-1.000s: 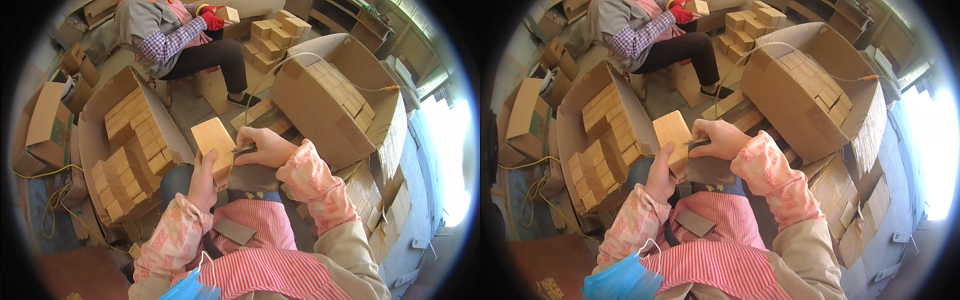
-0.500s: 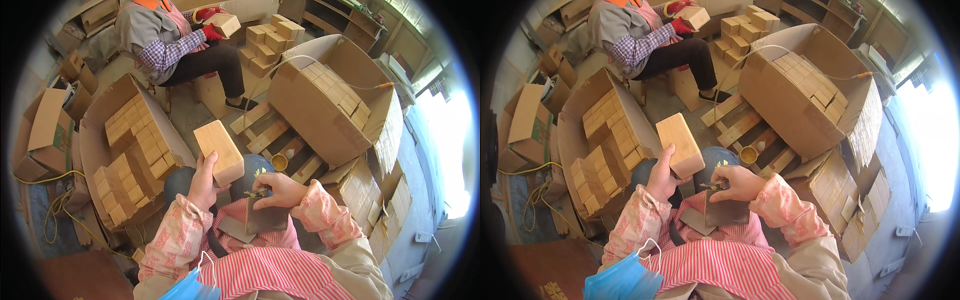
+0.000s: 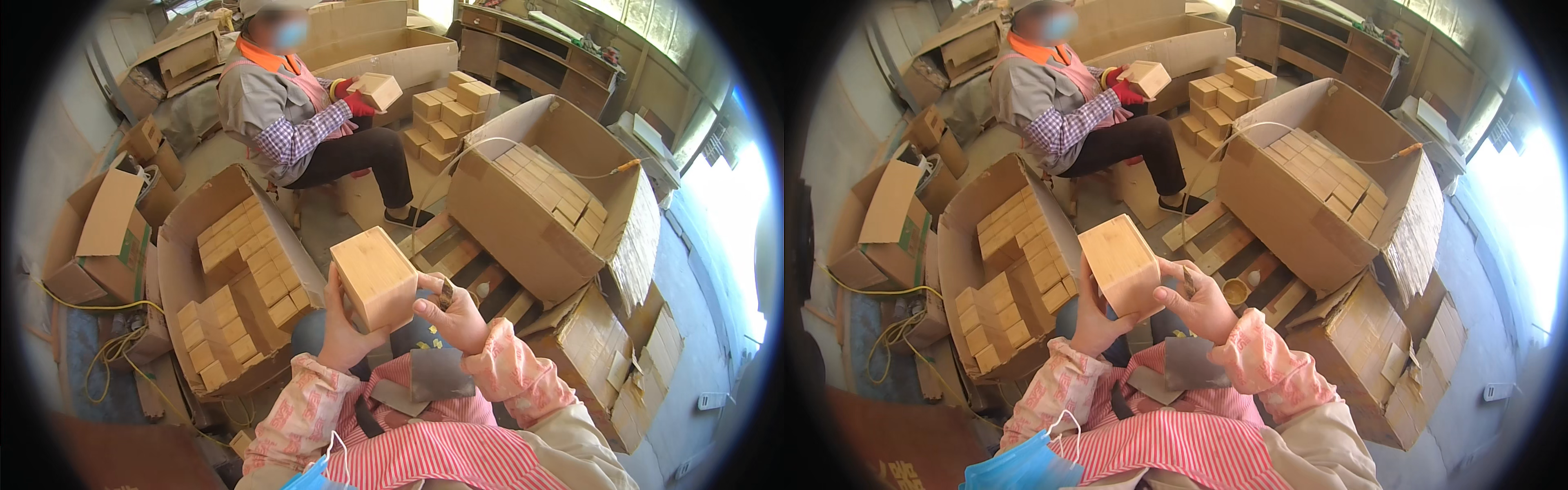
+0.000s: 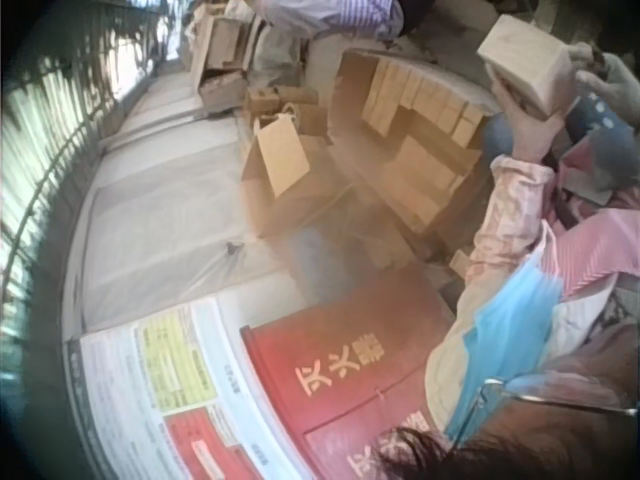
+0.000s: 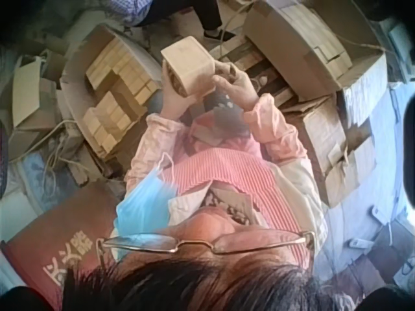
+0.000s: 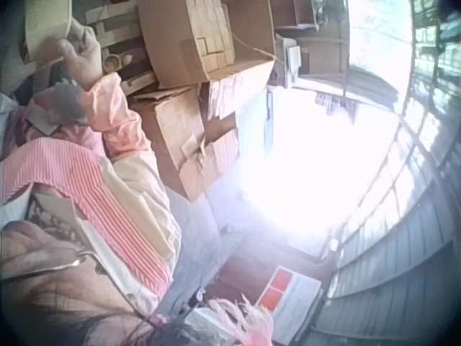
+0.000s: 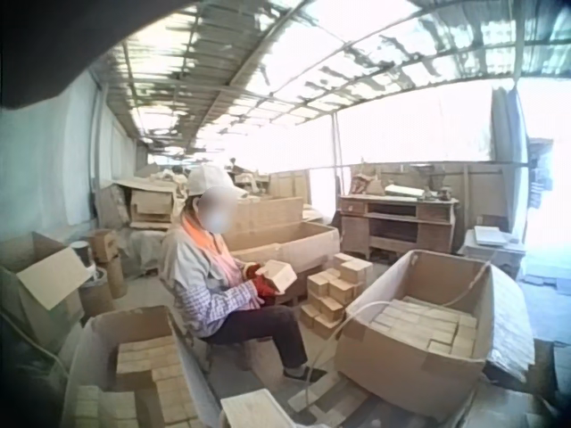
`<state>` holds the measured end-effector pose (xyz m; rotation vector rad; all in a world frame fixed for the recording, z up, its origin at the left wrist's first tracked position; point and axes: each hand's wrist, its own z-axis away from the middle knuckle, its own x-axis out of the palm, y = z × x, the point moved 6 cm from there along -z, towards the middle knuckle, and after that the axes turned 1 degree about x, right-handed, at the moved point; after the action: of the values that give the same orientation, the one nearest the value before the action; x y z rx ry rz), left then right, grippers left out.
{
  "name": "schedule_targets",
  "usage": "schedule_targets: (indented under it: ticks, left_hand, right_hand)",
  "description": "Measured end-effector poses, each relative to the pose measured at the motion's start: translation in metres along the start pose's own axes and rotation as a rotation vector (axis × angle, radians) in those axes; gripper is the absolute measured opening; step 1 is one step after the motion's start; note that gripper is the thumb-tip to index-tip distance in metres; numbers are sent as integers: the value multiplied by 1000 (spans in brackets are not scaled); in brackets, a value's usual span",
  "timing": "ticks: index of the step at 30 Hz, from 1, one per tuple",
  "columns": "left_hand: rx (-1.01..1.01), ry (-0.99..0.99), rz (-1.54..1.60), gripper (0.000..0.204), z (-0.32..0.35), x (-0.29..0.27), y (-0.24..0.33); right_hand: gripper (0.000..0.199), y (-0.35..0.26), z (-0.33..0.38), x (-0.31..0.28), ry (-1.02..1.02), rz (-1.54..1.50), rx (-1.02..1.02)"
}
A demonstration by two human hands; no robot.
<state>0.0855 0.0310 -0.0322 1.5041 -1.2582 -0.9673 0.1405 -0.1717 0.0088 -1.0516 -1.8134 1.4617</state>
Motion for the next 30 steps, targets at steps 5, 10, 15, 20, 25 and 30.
schedule_targets:
  ticks: [5,10,15,20,25,30]
  left_hand:
    - [123,48,-119,136,0,-10,-4]
    - [201,96,-249,139,2,-20,-11]
    - [369,106,-581,130,4,-27,18]
    - [603,5,-848,127,7,-23,61]
    - [390,-102,-561,127,15,-63,80]
    - [535,-188,-956,118,26,-81,82]
  right_hand:
    - [61,-8,7,5,-21,-71,-10]
    - [68,-19,4,11,-48,-82,-47]
    - [96,-38,0,9,-46,268,-30]
    - [97,-18,-10,12,50,189,182]
    - [51,50,-8,-1,139,-416,698]
    - [28,76,-7,9,-49,-697,743]
